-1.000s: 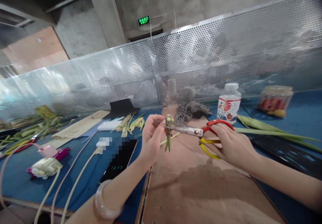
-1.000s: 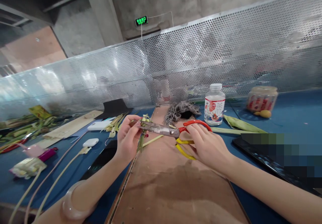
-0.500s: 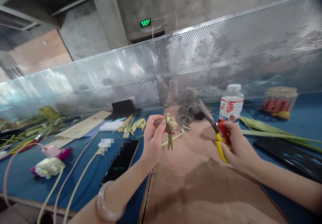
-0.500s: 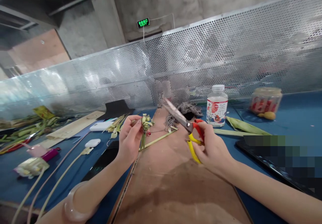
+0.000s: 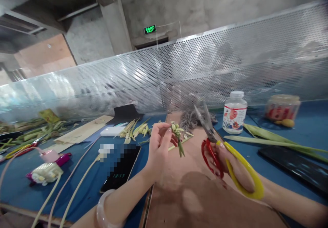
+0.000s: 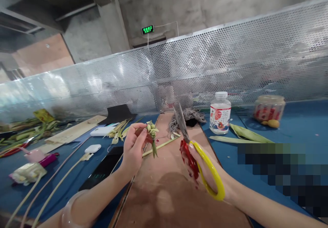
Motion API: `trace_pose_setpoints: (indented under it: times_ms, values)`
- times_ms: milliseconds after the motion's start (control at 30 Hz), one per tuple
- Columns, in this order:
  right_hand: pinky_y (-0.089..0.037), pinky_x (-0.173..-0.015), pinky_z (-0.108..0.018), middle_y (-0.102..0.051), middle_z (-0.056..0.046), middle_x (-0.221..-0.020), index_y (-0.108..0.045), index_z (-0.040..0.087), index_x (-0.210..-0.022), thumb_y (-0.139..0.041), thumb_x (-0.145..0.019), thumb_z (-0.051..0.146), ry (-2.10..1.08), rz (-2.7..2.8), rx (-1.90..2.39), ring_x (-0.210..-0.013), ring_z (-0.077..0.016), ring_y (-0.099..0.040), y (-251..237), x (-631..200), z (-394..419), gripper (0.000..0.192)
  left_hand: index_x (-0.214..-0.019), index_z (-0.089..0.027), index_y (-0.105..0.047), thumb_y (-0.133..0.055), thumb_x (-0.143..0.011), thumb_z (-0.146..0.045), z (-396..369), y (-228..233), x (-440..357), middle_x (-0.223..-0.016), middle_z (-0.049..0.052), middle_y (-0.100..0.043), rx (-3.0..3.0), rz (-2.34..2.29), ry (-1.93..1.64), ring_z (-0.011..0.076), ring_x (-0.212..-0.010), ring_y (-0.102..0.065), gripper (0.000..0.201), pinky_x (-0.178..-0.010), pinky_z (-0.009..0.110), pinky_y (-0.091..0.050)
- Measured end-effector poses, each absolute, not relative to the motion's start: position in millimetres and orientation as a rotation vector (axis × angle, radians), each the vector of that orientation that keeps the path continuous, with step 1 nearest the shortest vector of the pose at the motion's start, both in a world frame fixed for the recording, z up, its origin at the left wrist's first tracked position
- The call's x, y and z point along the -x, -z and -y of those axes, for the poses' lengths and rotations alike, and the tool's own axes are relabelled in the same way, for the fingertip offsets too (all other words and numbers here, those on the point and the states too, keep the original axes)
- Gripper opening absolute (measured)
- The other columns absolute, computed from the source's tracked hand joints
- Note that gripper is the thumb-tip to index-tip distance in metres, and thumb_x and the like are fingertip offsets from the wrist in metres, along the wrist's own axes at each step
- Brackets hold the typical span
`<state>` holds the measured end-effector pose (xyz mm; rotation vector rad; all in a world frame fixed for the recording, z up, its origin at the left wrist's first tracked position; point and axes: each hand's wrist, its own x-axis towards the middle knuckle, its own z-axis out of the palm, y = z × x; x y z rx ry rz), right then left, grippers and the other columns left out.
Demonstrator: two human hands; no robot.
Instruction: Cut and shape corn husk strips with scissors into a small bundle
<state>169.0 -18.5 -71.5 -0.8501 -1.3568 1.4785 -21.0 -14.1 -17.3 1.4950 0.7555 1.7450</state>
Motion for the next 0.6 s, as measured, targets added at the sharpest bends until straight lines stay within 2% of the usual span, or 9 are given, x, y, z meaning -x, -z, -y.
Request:
trace_pose_setpoints:
  times_ms: [67, 200, 433, 600]
  values:
    - [-0.032, -0.03, -0.02, -0.039, 0.006, -0.051, -0.041, 0.023, -0.072, -0.041, -0.081, 0.065, -1.66, 1.234, 0.865, -0.035, -0.0072, -0.03, 73.3, -165.9, 20.5, 0.043, -0.093, -0.021, -0.053, -0.056, -0.084, -0.026, 14.0, 17.6, 20.6, -0.077, 0.0, -0.061, -1.475, -0.767, -1.775, 0.011, -0.062, -0.06, 0.01, -0.057, 0.024, -0.049]
    - [-0.031, -0.031, -0.018, -0.043, 0.005, -0.05, -0.047, 0.024, -0.078, -0.055, -0.072, 0.066, -1.819, 1.172, 0.891, -0.036, -0.0077, -0.036, 83.7, -166.6, 19.2, 0.043, -0.095, -0.021, -0.052, -0.056, -0.084, -0.028, 12.6, 19.1, 19.5, -0.076, 0.0, -0.062, -1.426, -0.774, -1.749, 0.0132, -0.065, -0.063, 0.013, -0.059, 0.027, -0.051]
    - [-0.028, -0.031, -0.016, -0.039, 0.007, -0.051, -0.045, 0.024, -0.077, -0.057, -0.071, 0.068, -1.717, 1.229, 0.887, -0.036, -0.0055, -0.031, 90.6, -162.1, 19.6, 0.046, -0.093, -0.019, -0.052, -0.061, -0.08, -0.028, 9.0, 25.2, 16.5, -0.082, 0.002, -0.064, -1.144, -0.672, -1.593, 0.0148, -0.07, -0.065, 0.018, -0.065, 0.028, -0.051]
    - [-0.03, -0.031, -0.017, -0.039, 0.007, -0.049, -0.047, 0.025, -0.08, -0.054, -0.073, 0.068, -1.642, 1.283, 0.902, -0.035, -0.0067, -0.033, 88.9, -161.8, 22.4, 0.045, -0.114, -0.024, -0.053, -0.062, -0.08, -0.024, 13.6, 21.0, 11.9, -0.081, 0.0, -0.064, -1.081, -0.657, -1.537, 0.0124, -0.066, -0.063, 0.035, -0.062, 0.025, -0.05]
